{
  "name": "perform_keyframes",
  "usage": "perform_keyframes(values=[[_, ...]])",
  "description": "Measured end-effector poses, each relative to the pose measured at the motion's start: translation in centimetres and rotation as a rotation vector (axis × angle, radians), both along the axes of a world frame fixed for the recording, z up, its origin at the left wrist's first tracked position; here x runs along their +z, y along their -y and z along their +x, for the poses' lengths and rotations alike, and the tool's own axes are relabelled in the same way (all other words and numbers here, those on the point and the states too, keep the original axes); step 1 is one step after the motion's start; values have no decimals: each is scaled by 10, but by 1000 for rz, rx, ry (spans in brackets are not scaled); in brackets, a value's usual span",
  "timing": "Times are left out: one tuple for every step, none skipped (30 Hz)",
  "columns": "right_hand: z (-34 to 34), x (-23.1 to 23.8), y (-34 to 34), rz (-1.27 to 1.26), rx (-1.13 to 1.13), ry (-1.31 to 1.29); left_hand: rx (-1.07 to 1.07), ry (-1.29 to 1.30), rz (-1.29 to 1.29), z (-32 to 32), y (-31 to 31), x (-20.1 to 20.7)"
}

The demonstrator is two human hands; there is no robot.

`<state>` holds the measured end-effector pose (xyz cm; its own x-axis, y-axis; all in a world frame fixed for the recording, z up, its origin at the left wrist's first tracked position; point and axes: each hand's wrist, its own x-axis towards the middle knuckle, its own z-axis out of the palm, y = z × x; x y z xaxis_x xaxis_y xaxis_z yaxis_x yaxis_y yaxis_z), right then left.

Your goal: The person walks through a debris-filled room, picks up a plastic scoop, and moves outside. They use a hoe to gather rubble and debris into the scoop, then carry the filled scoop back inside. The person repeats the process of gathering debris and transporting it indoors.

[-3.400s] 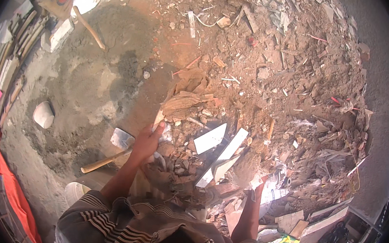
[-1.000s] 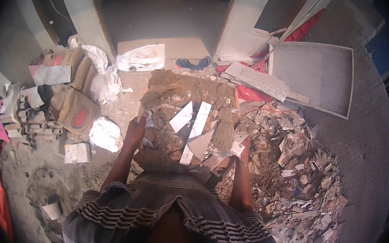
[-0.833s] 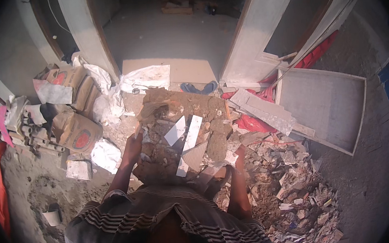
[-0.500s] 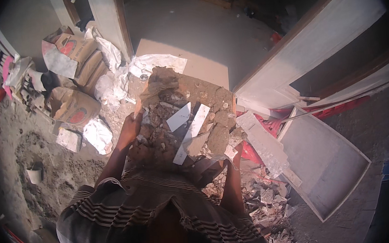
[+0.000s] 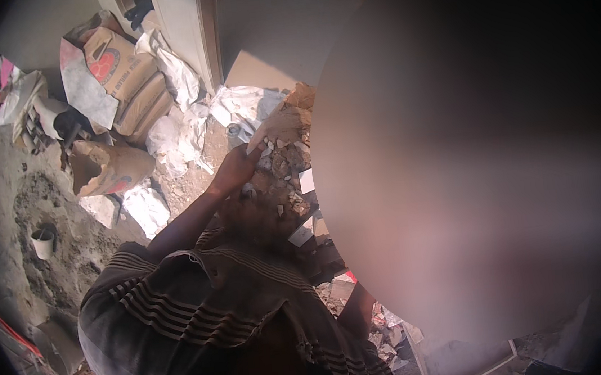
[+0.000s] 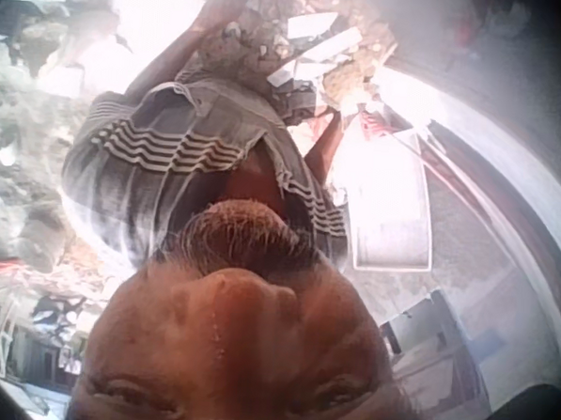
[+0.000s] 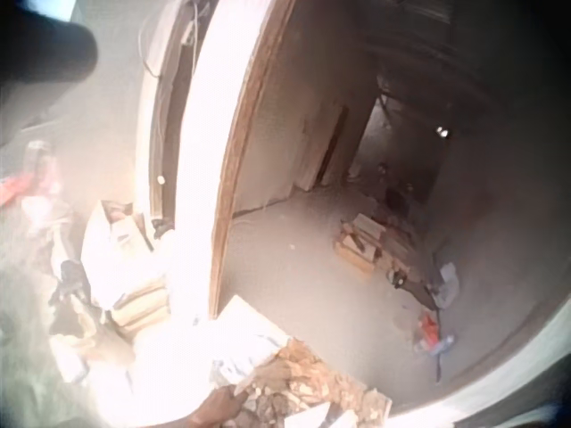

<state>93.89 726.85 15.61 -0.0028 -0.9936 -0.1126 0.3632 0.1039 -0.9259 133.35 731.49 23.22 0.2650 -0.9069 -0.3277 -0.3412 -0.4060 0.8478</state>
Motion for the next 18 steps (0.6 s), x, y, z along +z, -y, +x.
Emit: perform_keyframes(values=[[0,8,13,0,-19,-5,-17,-5,26,7,14,12],[2,16,27,-8,-42,0,-11,9,51,16,35,23],[0,23,37,-19,-66,3,0,42,-37,23,49,34],[3,30,50,-27,-88,3,32,68,-98,32,67,44],[4,34,62,-40,-110,4,14,77,-90,39,85,51],[8,37,78,-51,-133,7,61,91,-148,49,102,56],[13,40,94,-61,-147,3,59,92,-136,58,124,58],[20,41,112,-67,-161,2,82,104,-161,68,143,58],[29,40,131,-79,-172,1,60,86,-114,81,169,55],[36,38,153,-95,-178,-2,63,76,-103,91,191,50],[48,37,180,-115,-177,2,66,66,-95,106,218,44],[57,34,206,-129,-173,8,77,67,-113,116,243,38],[70,33,235,-106,-206,-3,80,34,-84,131,269,32],[83,32,267,-127,-144,55,87,10,-81,139,296,28],[96,33,300,-112,-122,88,96,-16,-77,152,320,26],[104,38,330,-103,-99,123,76,-78,-94,158,345,28],[129,41,361,-93,-105,-29,135,8,-235,167,369,32],[141,52,376,-74,-89,-81,187,-8,-106,169,392,39]])
